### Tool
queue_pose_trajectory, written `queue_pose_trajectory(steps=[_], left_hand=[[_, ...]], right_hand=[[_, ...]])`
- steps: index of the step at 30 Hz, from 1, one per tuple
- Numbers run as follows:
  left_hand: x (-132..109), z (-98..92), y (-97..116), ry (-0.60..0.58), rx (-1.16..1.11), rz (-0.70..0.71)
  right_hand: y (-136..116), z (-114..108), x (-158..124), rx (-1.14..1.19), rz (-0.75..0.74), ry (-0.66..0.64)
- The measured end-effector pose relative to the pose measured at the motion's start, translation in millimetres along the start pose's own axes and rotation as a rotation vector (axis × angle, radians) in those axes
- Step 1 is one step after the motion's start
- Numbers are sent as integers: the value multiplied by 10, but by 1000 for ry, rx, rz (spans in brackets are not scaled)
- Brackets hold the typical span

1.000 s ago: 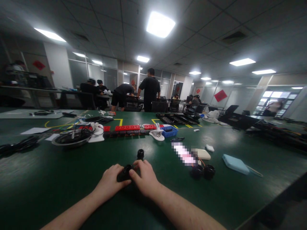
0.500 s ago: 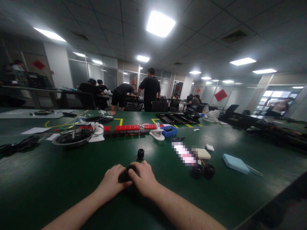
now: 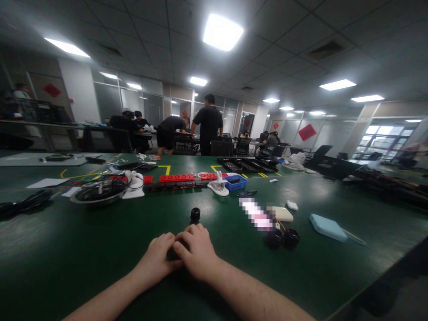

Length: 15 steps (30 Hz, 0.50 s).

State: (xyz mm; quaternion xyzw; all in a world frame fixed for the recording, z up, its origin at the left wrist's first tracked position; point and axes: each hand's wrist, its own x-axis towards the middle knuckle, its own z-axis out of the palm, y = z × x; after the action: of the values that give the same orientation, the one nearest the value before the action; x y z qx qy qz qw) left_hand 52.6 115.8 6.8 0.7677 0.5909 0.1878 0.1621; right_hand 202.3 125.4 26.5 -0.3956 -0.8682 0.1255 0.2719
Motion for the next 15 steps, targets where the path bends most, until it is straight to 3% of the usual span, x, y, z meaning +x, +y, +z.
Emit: queue_pose_trajectory(steps=[9, 15], left_hand=[[56, 24, -98, -45, 14, -60], [0, -16, 0, -4, 8, -64]], right_hand=[[-61, -50, -23, -68, -128, 0], [-67, -58, -9, -65, -115, 5]])
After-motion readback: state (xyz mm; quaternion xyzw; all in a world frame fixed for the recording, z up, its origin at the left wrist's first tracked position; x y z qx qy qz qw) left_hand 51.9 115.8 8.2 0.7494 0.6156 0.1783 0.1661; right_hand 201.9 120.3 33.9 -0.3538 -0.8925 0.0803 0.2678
